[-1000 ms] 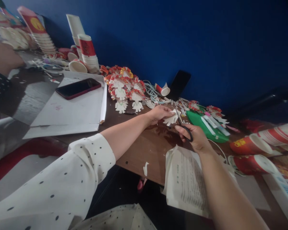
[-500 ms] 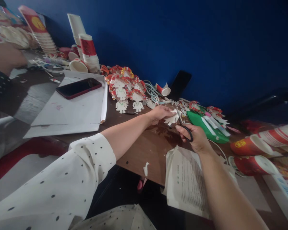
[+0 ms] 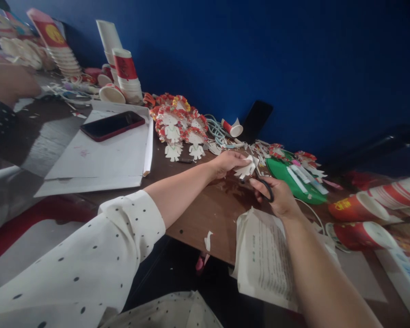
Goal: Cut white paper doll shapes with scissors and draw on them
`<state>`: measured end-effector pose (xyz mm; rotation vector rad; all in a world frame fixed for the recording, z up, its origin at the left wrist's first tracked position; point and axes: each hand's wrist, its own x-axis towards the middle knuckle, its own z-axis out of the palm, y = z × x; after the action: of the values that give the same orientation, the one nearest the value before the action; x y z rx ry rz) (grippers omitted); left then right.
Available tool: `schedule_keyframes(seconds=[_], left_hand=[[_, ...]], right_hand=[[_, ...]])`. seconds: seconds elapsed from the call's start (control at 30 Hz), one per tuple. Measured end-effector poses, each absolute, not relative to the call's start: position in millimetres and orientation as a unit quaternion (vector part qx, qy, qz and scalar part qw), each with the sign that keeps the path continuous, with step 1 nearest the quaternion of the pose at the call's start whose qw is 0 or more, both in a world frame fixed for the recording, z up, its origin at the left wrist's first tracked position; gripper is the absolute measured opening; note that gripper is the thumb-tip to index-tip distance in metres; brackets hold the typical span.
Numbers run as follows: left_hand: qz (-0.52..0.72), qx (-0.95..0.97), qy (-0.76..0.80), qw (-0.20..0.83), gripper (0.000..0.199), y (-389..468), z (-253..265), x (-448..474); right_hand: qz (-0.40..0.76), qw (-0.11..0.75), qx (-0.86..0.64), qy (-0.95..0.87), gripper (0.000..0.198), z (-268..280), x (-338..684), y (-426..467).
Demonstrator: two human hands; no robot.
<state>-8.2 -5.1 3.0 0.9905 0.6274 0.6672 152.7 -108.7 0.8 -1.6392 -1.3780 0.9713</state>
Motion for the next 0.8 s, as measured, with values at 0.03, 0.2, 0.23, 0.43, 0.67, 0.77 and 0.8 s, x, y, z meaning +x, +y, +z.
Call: schedule_keyframes(seconds=[0.03,0.2,0.23,0.43,0.67,0.77,0.8], left_hand=[[0.302,0.462,0.293,0.781,0.014,-5.8,3.2,-8.2],[0.280,0.469,0.296,0.783,0.014,-8.6,4.2,-8.3],[0.284,0.468,0.293,0.784,0.015,-8.6,4.2,-8.3],[0.296,0.459,0.283,0.788,0.017,-7.9,3.8,-8.2],[0.297,0.452,0.288,0.790,0.015,-9.4,5.7,-8.0],[0.299,0.454,0.285,0.790,0.013,-9.2,4.6,-6.5],[0.299,0.459,0.284,0.787,0.012,-9.0,3.9,-5.8]], right_hand=[[0.382,0.379,-0.640,-0.548,0.037,1.3,153.1,-108.9],[0.360,0.350,-0.622,-0.601,0.040,4.3,155.5,-109.1],[0.360,0.351,-0.622,-0.600,0.040,4.6,155.6,-109.0],[0.362,0.375,-0.629,-0.577,0.041,2.9,153.5,-108.4],[0.372,0.400,-0.632,-0.550,0.041,-0.2,152.7,-107.4],[0.363,0.398,-0.632,-0.557,0.042,-0.3,152.9,-107.5],[0.359,0.400,-0.633,-0.558,0.042,-0.5,153.1,-107.5]])
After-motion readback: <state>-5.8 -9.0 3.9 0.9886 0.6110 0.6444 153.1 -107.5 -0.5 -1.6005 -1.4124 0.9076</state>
